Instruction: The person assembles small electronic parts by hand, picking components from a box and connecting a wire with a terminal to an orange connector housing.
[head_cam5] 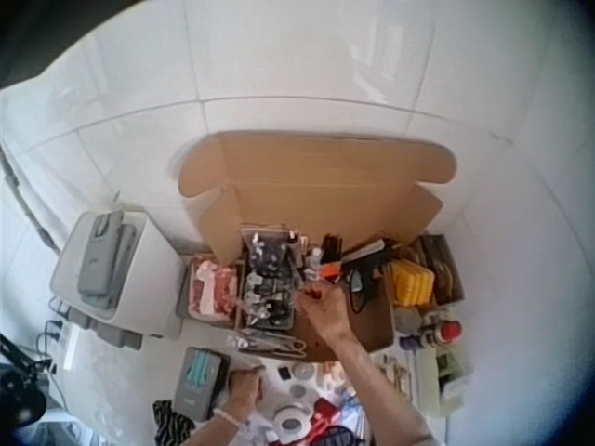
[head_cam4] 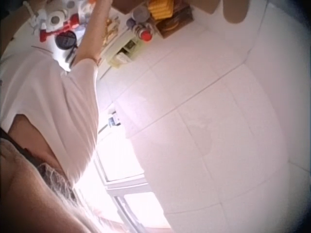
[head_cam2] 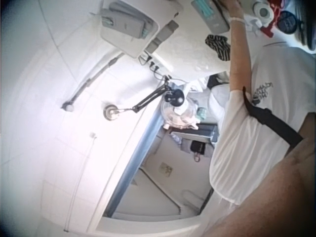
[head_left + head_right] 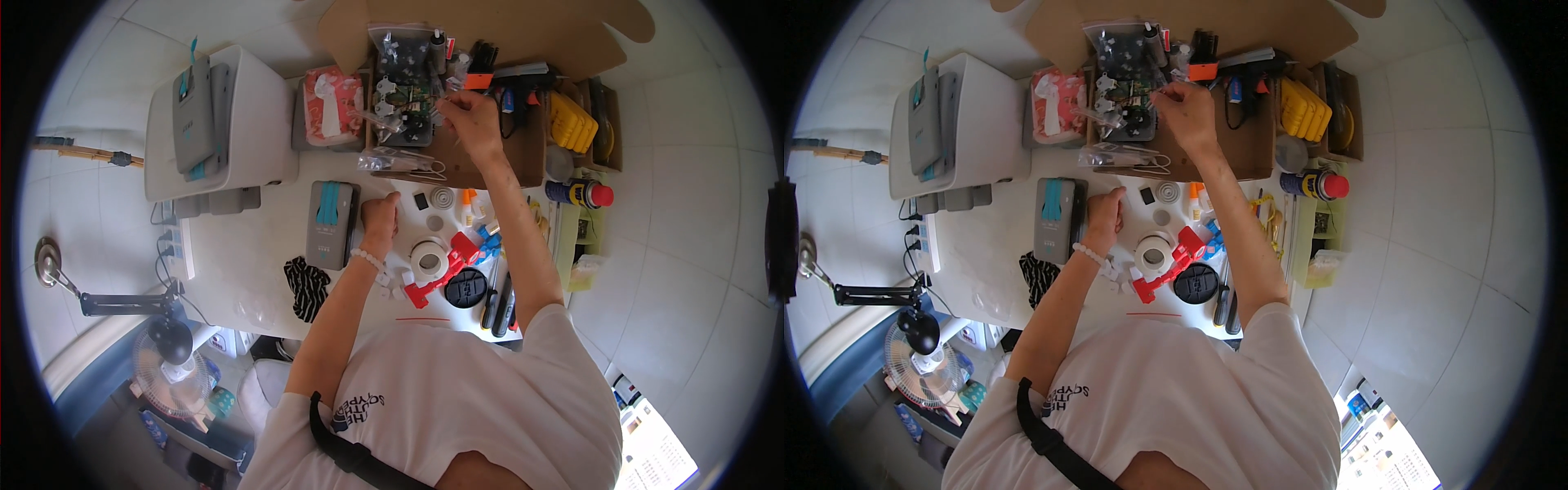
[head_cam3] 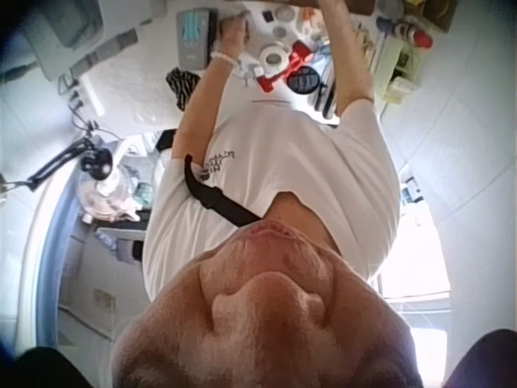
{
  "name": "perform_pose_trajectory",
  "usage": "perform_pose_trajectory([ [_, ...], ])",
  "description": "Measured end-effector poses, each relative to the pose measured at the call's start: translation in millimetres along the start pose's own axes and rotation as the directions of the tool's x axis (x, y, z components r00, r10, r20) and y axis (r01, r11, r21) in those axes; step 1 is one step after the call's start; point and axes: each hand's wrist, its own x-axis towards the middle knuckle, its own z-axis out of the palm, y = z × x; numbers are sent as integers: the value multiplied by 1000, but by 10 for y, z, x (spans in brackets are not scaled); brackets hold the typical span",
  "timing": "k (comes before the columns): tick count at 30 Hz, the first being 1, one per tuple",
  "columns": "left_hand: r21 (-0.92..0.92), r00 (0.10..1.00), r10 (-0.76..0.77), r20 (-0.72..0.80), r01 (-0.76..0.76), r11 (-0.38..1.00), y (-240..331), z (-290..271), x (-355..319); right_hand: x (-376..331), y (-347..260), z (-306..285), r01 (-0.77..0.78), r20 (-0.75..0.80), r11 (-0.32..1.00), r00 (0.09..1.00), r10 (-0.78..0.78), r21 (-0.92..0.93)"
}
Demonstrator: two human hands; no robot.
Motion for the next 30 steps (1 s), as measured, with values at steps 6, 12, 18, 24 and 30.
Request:
perform_pose_trajectory([
  [6,-12,1000,-11,17,12,1000,-1,3,6,323,-197,127,165,131,915,983,-124,-368],
  [12,-41,999,-3,50,5,999,-23,3,20,486,-84,241,110,145,864,988,-43,-492],
  [18,-19,999,19,33,-19,1000,-46,11,51,523,-28,307,62,134,854,991,10,-517],
  [24,-38,999,25,37,-24,999,-35,14,31,515,-28,345,10,136,857,988,71,-514],
  [30,-25,999,15,33,-14,1000,-29,7,27,473,19,351,52,165,855,985,40,-516],
])
